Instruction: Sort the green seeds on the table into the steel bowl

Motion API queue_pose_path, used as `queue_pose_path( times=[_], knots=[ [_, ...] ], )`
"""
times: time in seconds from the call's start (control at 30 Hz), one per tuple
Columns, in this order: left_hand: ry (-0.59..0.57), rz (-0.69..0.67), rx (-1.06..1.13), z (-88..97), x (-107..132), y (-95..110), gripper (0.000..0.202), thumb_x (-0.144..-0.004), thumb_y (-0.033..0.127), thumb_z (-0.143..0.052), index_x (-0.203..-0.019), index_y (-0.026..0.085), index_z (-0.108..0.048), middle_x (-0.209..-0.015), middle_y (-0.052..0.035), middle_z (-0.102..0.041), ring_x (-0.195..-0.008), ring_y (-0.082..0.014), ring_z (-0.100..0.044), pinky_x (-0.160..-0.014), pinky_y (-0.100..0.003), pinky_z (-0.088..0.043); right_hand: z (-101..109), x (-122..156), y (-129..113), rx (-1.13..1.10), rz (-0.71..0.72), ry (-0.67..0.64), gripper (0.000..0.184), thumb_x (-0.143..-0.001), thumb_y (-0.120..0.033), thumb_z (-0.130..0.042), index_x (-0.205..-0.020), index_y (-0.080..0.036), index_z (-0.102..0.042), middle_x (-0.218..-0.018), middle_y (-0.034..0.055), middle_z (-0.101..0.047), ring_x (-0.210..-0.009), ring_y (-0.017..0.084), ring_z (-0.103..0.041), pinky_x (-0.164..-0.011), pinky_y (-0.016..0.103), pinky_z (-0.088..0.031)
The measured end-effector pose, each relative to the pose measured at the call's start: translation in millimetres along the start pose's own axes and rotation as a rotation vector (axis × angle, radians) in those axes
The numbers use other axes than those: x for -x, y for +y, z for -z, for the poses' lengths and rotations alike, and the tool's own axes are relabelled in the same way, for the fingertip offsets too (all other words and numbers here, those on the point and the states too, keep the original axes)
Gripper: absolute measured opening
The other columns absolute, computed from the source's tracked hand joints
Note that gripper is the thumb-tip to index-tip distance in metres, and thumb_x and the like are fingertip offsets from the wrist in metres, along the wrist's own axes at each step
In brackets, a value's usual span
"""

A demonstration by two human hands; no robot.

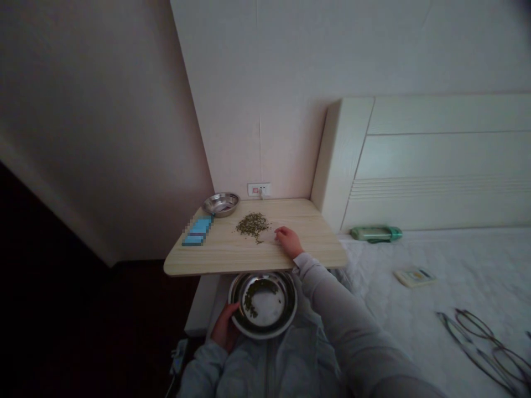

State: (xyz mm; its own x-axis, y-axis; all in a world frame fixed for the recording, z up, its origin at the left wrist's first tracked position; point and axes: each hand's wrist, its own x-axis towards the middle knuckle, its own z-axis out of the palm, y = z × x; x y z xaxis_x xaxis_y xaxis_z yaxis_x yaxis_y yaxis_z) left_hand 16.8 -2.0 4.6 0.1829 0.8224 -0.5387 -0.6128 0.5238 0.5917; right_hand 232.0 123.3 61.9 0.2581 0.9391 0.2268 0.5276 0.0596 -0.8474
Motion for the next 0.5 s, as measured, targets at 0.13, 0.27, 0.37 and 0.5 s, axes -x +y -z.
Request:
queue_pose_path(
  times=[0.13, 0.27, 0.37, 0.5],
  knots=[
    [0.011, -0.003, -0.022, -2.2, 1.8, 0.7, 0.006, -0.06, 0.014, -0.055, -0.065, 0.013, -0.058, -0.068, -0.0046, -0.065, -0.081, -0.0226, -0.058, -0.072, -0.031, -0.043, 0.6, -0.5, 0.4, 0.012, -0.01, -0.015, 0.02, -0.067, -0.021, -0.041, -0.074, -0.017, -0.059, -0.059, -0.0007, -0.058, -0.063, 0.011, -0.052, -0.062, 0.021, -0.037],
    [-0.003, 0.008, -0.005, -4.4, 2.7, 1.2, 0.014, -0.061, 0.014, -0.053, -0.073, 0.014, -0.059, -0.068, -0.0039, -0.065, -0.08, -0.0214, -0.058, -0.071, -0.031, -0.044, 0.8, -1.4, 1.9, 0.003, -0.03, -0.043, 0.019, -0.067, -0.022, -0.042, -0.073, -0.017, -0.059, -0.057, -0.0013, -0.058, -0.059, 0.01, -0.051, -0.059, 0.021, -0.037],
    [-0.01, 0.004, 0.003, -3.4, 1.2, 0.8, 0.017, -0.061, 0.013, -0.053, -0.076, 0.014, -0.059, -0.067, -0.0032, -0.065, -0.078, -0.0203, -0.059, -0.071, -0.031, -0.044, 0.6, -1.7, 3.2, -0.018, -0.014, -0.037, 0.019, -0.067, -0.022, -0.041, -0.072, -0.017, -0.059, -0.057, -0.0014, -0.058, -0.058, 0.01, -0.051, -0.057, 0.021, -0.037],
    [-0.006, -0.009, -0.01, -1.4, -0.8, 0.0, 0.013, -0.06, 0.014, -0.054, -0.072, 0.014, -0.059, -0.064, -0.0025, -0.064, -0.076, -0.0204, -0.059, -0.07, -0.031, -0.045, 0.3, -1.7, 3.8, -0.017, 0.001, -0.027, 0.018, -0.068, -0.021, -0.041, -0.072, -0.016, -0.058, -0.057, -0.0013, -0.058, -0.059, 0.01, -0.052, -0.059, 0.02, -0.037]
  ],
)
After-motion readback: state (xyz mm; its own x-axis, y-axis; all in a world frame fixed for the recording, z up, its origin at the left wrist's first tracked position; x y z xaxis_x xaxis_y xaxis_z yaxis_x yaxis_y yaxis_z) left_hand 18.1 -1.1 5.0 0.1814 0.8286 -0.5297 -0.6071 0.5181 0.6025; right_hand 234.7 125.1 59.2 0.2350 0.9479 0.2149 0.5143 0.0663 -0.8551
